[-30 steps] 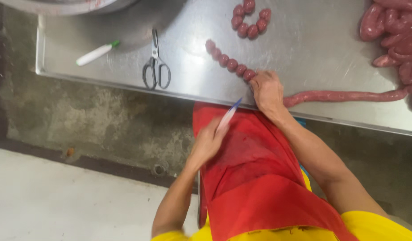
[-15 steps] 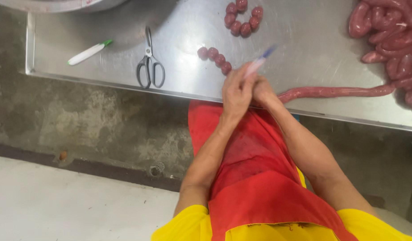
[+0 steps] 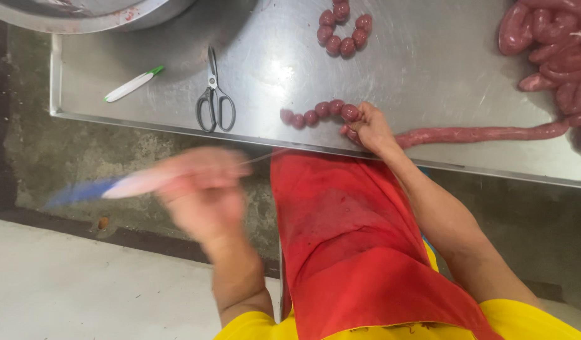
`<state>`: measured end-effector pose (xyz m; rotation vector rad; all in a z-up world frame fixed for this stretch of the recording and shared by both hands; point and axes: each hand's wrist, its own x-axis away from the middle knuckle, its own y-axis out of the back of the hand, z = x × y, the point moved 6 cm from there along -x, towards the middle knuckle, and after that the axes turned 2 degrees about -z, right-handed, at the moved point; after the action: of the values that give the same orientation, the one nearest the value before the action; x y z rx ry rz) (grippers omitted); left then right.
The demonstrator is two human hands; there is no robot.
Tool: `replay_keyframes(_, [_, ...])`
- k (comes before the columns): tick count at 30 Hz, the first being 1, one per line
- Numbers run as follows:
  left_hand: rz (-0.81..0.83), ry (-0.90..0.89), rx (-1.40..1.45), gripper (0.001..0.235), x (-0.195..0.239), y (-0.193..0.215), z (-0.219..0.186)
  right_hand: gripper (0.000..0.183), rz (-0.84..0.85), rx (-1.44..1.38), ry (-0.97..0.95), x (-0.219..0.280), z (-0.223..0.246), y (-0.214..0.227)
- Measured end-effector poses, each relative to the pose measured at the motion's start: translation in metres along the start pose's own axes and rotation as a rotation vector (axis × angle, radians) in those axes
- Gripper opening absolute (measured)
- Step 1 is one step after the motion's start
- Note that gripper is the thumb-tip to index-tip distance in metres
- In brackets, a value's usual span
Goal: The person prepares a long casing of ground meat into small sausage segments by tying them with a thin string and cutting the string with scissors.
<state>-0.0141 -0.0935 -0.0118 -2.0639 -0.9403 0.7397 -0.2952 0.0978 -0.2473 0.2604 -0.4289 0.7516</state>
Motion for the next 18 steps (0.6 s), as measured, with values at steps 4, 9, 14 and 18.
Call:
replay_keyframes(4, [-0.034,-0.093,-0.494,0.018,-0.025,0.044,-0.014,0.010,0.010,0.152,0.060,-0.008,0.010,-0.007])
replay_keyframes(9, [-0.202,0.735,-1.039,0.027,0.045,0.132,0.060,0.019,0.304,-0.631,-0.427,-0.024,-0.015,-0.002])
replay_keyframes(14, [0.199,0.715,-1.024,0.026,0.099,0.074,0.155,0.053,0.021,-0.402,-0.229,0.007,-0.026,0.021])
replay_keyframes(18, [0.357,0.332,-1.512,0.030,0.035,0.025,0.180,0.079,-0.159,-0.177,0.221,0.035,-0.012,0.035])
